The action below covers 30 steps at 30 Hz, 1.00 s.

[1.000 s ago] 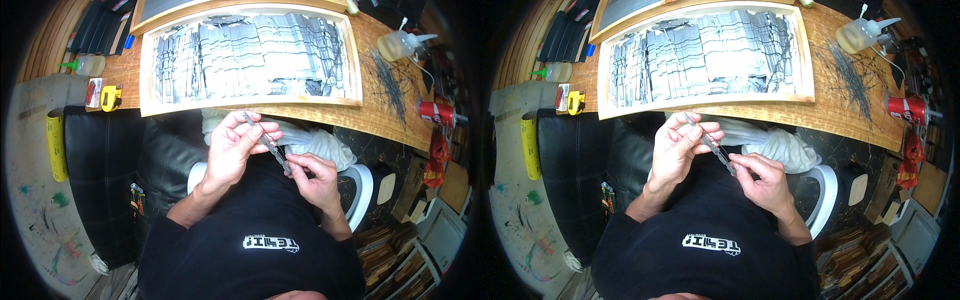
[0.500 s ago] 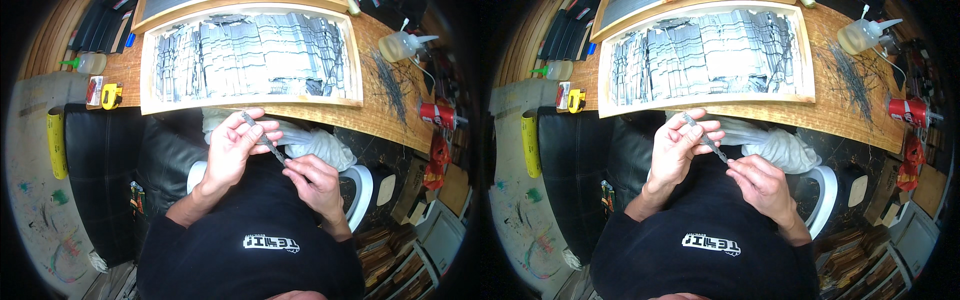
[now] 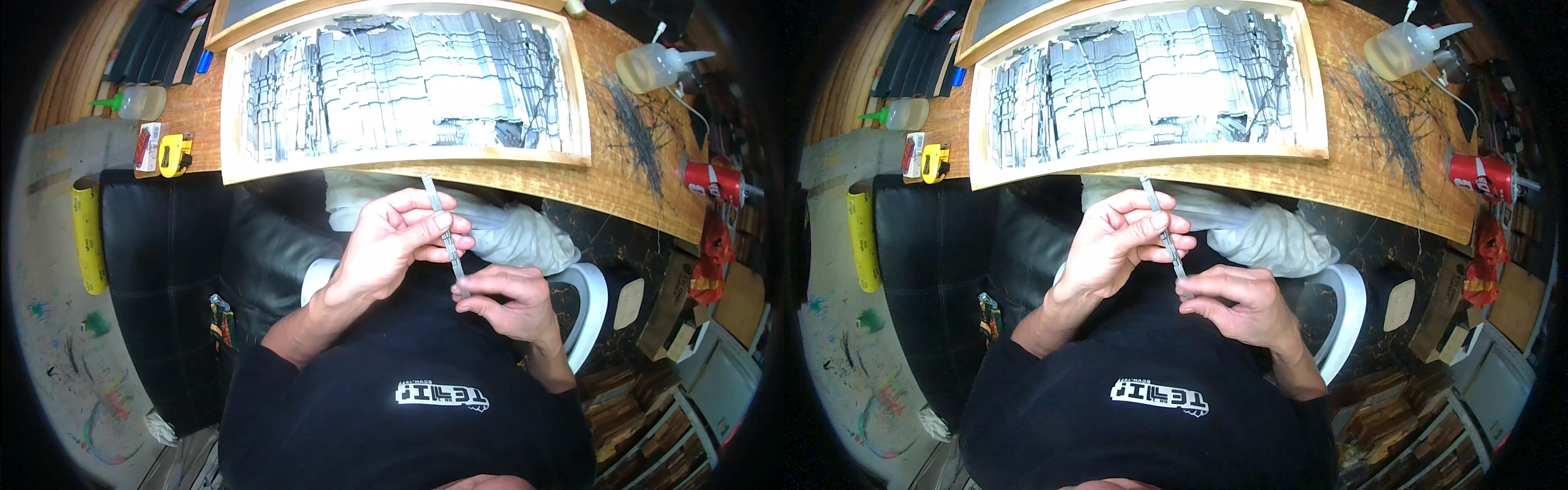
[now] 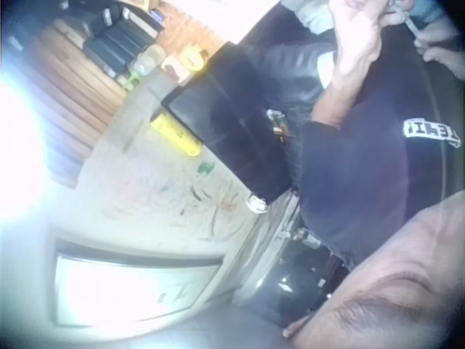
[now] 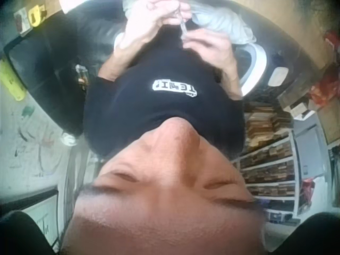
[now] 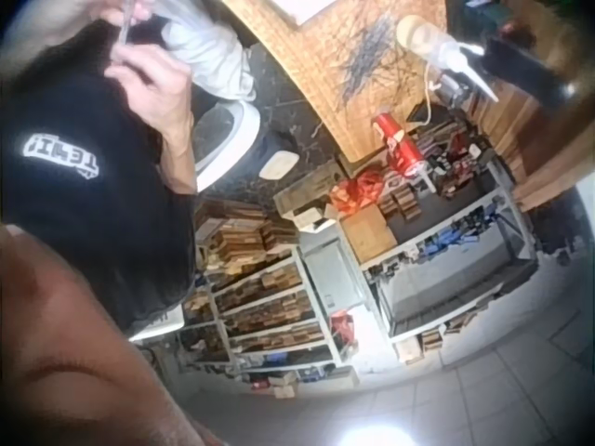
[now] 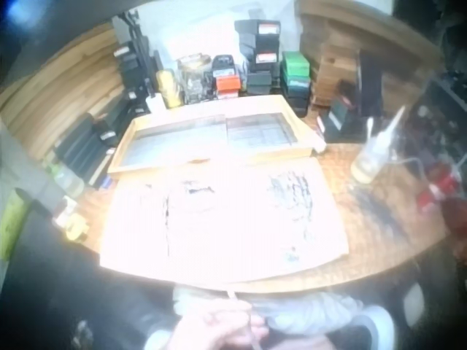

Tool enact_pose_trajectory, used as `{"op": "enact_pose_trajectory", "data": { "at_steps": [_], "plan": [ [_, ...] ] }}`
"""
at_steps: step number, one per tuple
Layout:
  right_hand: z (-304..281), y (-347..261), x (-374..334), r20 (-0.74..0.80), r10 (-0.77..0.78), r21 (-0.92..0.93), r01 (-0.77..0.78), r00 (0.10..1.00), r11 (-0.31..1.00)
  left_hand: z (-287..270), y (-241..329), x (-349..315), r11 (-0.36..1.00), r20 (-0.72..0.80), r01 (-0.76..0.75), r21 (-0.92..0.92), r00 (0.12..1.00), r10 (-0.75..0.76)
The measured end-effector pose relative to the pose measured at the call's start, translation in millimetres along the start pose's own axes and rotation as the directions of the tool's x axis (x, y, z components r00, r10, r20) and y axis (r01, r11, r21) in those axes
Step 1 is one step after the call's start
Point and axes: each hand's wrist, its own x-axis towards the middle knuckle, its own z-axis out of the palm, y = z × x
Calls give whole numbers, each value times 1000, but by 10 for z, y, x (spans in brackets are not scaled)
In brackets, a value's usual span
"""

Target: The person assembles a miniature roof model by hand, placing small gray tiles into a wooden frame. They repeatedly pick up tiles, align them in rows, and adjust their positions to fit the pattern.

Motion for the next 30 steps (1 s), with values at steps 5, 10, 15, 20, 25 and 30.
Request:
{"op": "enact_pose_trajectory", "data": {
  "at_steps": [5, 10, 15, 20, 25, 30],
  "plan": [
    [31, 0, 2, 17, 92, 74, -94, 996, 993, 8, 7, -18, 992, -25, -30, 123, 999, 34],
    [-57, -69, 107, 179, 162, -20, -161, 970, 987, 24, -57, -47, 989, -23, -60, 132, 998, 64],
    [-86, -49, 148, 189, 168, -11, -169, 968, 985, 64, -20, -108, 974, -25, -100, 202, 994, 107],
    [-110, -121, 189, 238, 152, -30, -149, 959, 988, 99, 75, -137, 955, -32, -190, 227, 979, 202],
    [-155, -145, 180, 291, 98, -71, -80, 952, 994, 143, 197, -129, 919, -57, -214, 330, 968, 246],
    [-231, -194, 82, 414, 85, -95, -50, 906, 994, -48, 476, -132, 817, -142, -387, 427, 864, 483]
  ]
}}
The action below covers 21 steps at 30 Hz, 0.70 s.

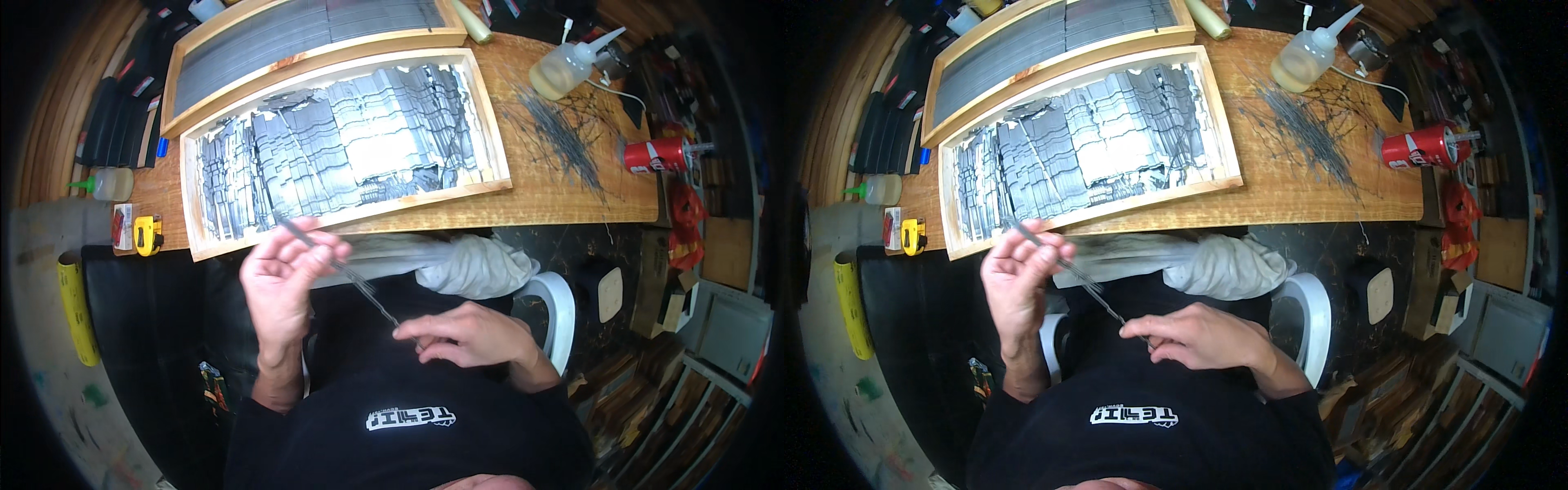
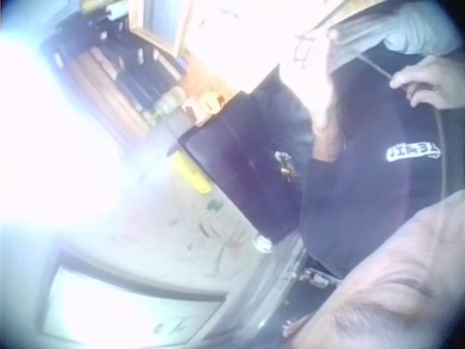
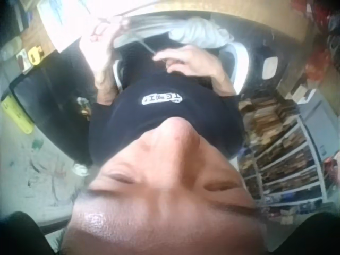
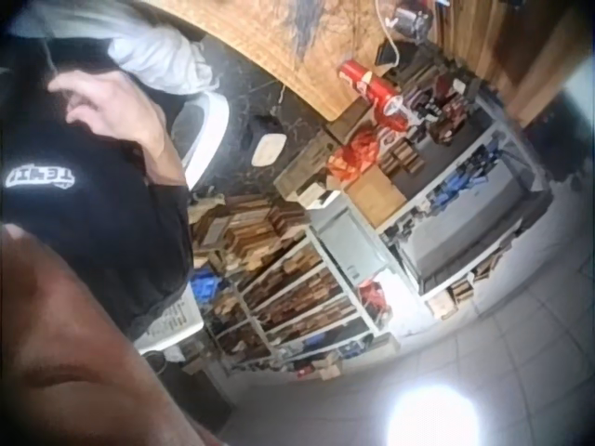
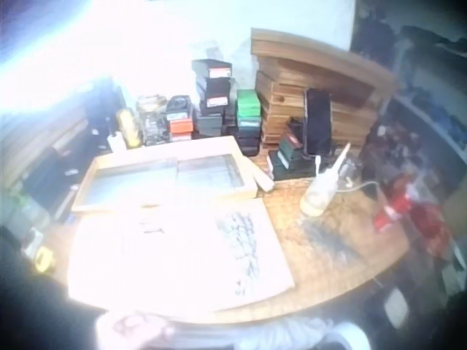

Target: The person assembles a miniature roof model by hand, placing small gray tiles into a wooden frame. They repeatedly pick up tiles, align them in rows, and adjust their positions to fit the pattern.

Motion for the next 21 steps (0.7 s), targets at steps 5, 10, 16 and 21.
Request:
{"op": "enact_pose_trajectory", "data": {
  "at_steps": [5, 10, 16, 21],
  "plan": [
    [-55, -188, -12, -225, -192, -136, 165, 955, 977, -123, -42, -48, 984, 45, 9, -177, 999, -1],
    [-122, -174, 139, -155, -76, -334, 20, 985, 942, 193, -293, -169, 887, 277, 341, -311, 926, -258],
    [-158, -185, 198, -55, -78, -358, 53, 995, 932, 184, -408, -244, 883, 295, 290, -369, 937, -184],
    [-114, -129, 246, -122, -237, -281, 195, 964, 940, 145, -328, -200, 841, 254, 296, -453, 947, -196]
  ]
}}
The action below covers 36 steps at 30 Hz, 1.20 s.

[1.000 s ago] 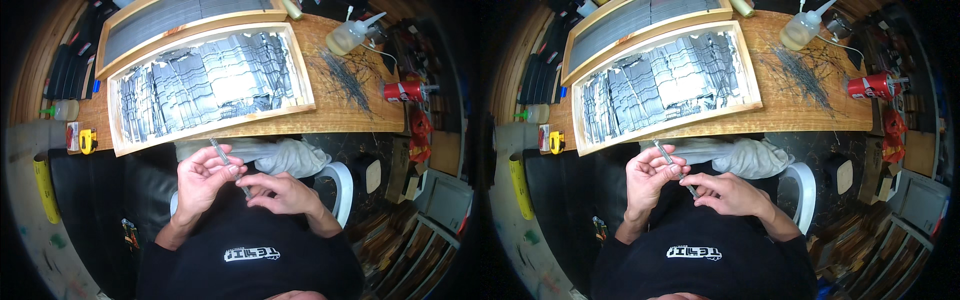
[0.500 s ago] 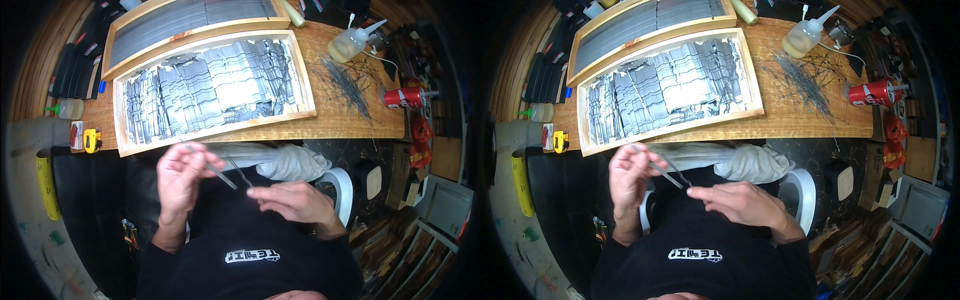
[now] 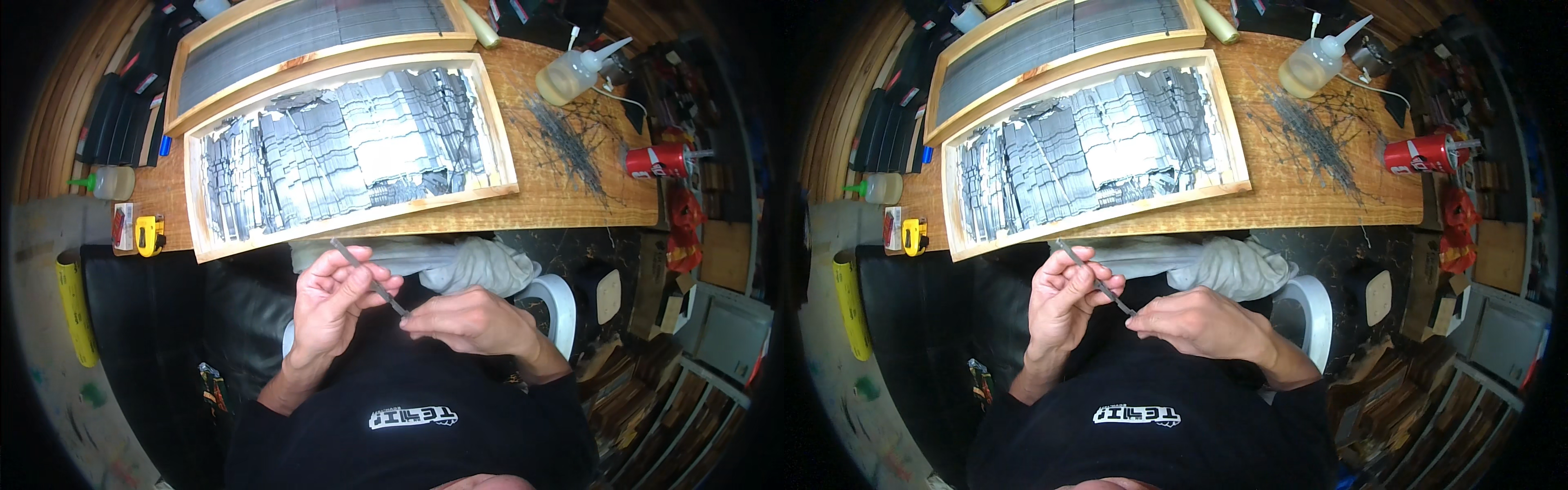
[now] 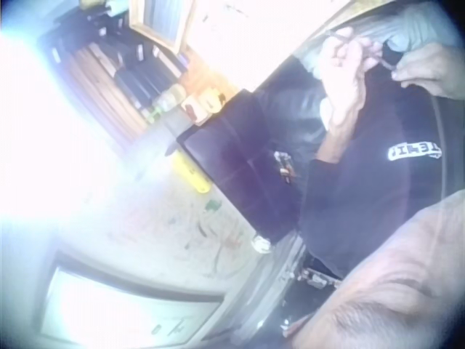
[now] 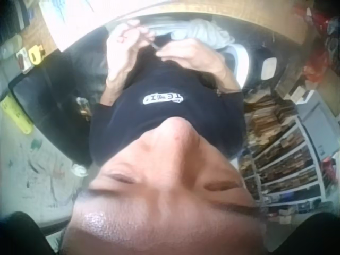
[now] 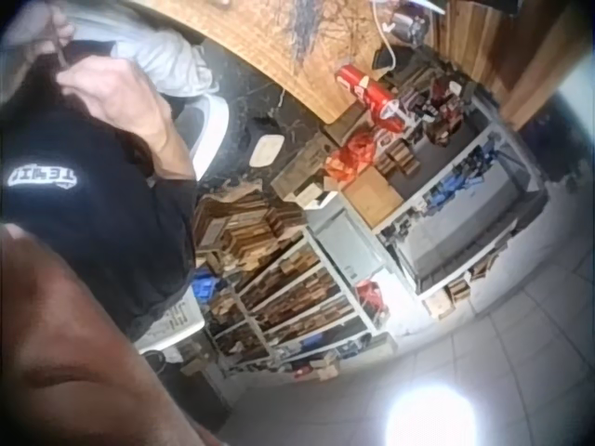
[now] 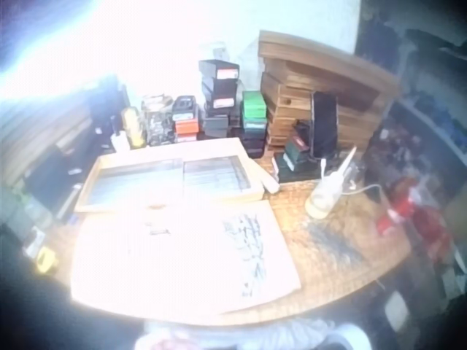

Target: The person assembles a miniature roof model by hand, placing small gray tiles into a wooden frame. They repeatedly pick up tiles, align them in rows, and adjust their positions to fit the pattern.

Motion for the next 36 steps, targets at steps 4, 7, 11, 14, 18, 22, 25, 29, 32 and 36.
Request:
{"op": "enact_pose_trajectory", "data": {
  "at_steps": [4, 7, 11, 14, 18, 22, 25, 29, 32, 36],
  "plan": [
    [-23, -44, 48, -37, -5, -79, 2, 999, 997, -37, 60, 47, 999, 14, -29, 37, 999, 29],
    [-369, -194, 177, -194, 47, -287, -102, 980, 953, -132, 88, 145, 944, 51, -202, 259, 979, 196],
    [-953, -178, 454, -708, 210, -451, -660, 674, 600, -72, 76, 259, 841, 83, -328, 430, 942, 325],
    [-1190, 25, 592, -690, 253, -534, -713, 678, 454, -123, -17, 380, 798, 145, -366, 478, 929, 339],
    [-1224, 121, 802, -657, 349, -591, -744, 669, 312, -175, -41, 426, 789, 188, -391, 475, 920, 343],
    [-1216, 143, 925, -660, 361, -622, -749, 659, 229, -207, -18, 425, 807, 193, -372, 460, 928, 318],
    [-1190, 142, 1003, -662, 370, -639, -749, 652, 176, -224, -10, 415, 818, 190, -362, 447, 932, 309],
    [-1112, 94, 1091, -647, 373, -675, -727, 665, 126, -235, -8, 421, 833, 185, -345, 432, 938, 293],
    [-1088, 61, 1095, -653, 382, -680, -728, 654, 85, -241, 4, 422, 841, 185, -332, 426, 943, 278],
    [-1045, 39, 1015, -706, 353, -603, -783, 614, 157, -262, 4, 431, 844, 202, -340, 415, 939, 278]
  ]
}}
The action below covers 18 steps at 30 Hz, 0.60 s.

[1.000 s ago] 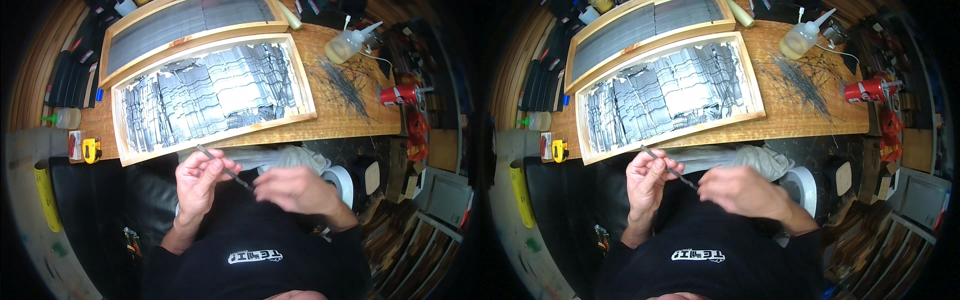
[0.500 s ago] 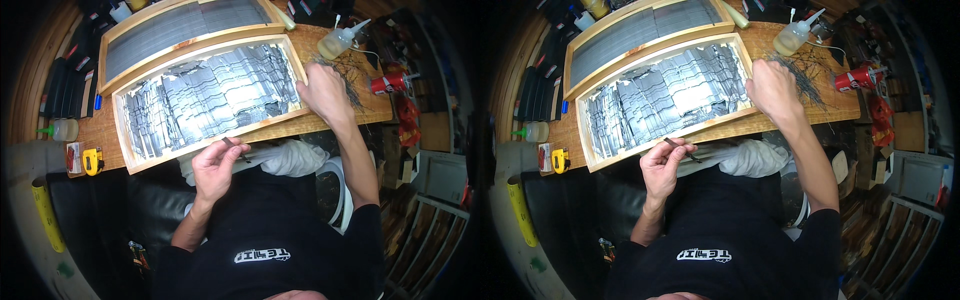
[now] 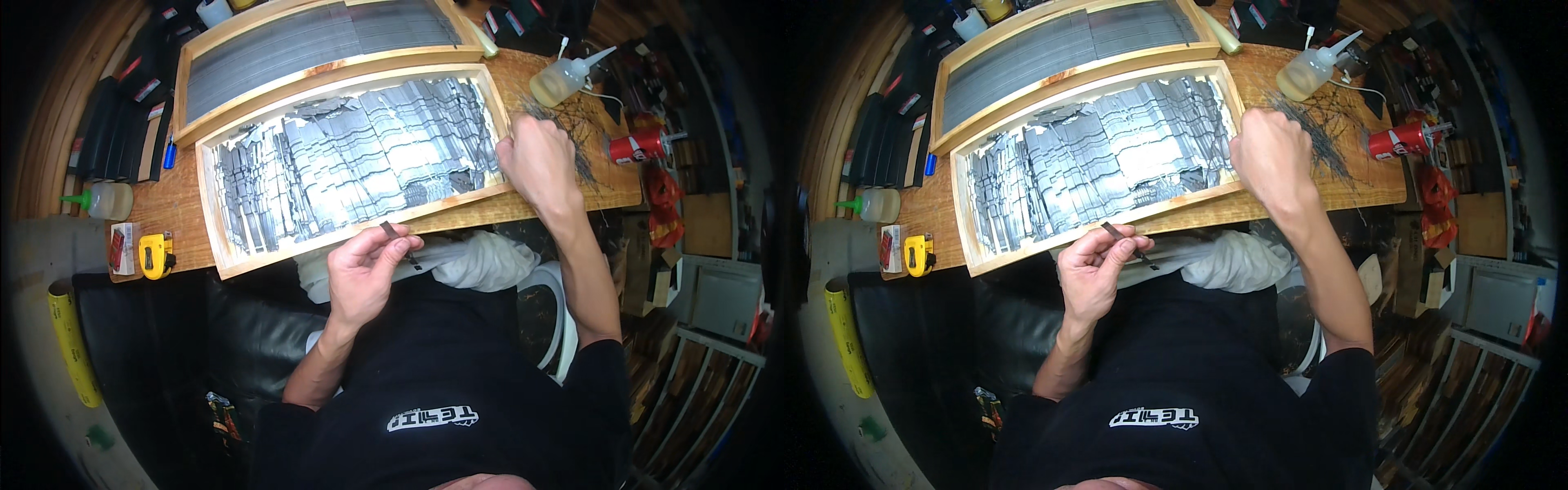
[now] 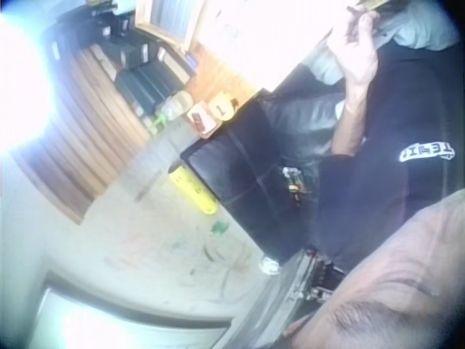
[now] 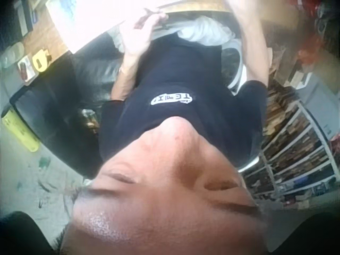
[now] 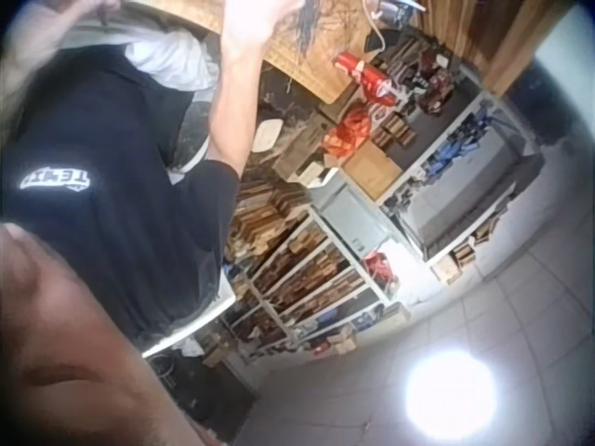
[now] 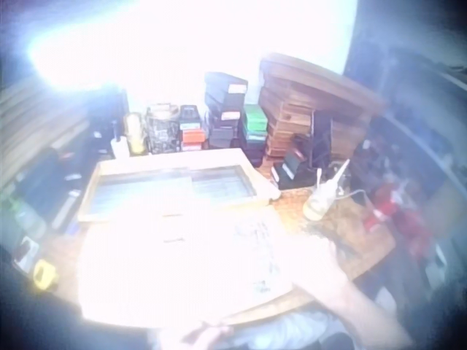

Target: The person assembles a miniature roof model by hand, placing small gray tiles into a wooden frame. They repeatedly pick up tiles, align them in rows, and adjust their positions to fit the pattern.

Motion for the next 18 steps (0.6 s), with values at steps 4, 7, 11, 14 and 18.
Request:
{"op": "enact_pose_trajectory", "data": {
  "at_steps": [4, 7, 11, 14, 18],
  "plan": [
    [49, 9, -107, -99, 69, 110, -58, 993, 992, 29, 30, 12, 1000, -9, 10, -15, 1000, -10],
    [253, 175, -182, -351, 93, 343, 35, 932, 939, 39, 63, 9, 997, -7, 41, -59, 999, -41],
    [41, 39, -567, -262, 236, 860, 115, 936, 497, 84, 182, -42, 991, -53, 100, -84, 993, -105],
    [-3, -99, -980, -378, -321, 597, 493, 869, 633, 238, 276, -60, 988, -102, 91, -123, 989, -104],
    [312, -260, -1312, -367, -433, 559, 568, 823, 605, 407, 238, -79, 964, -117, 105, -244, 984, -137]
  ]
}}
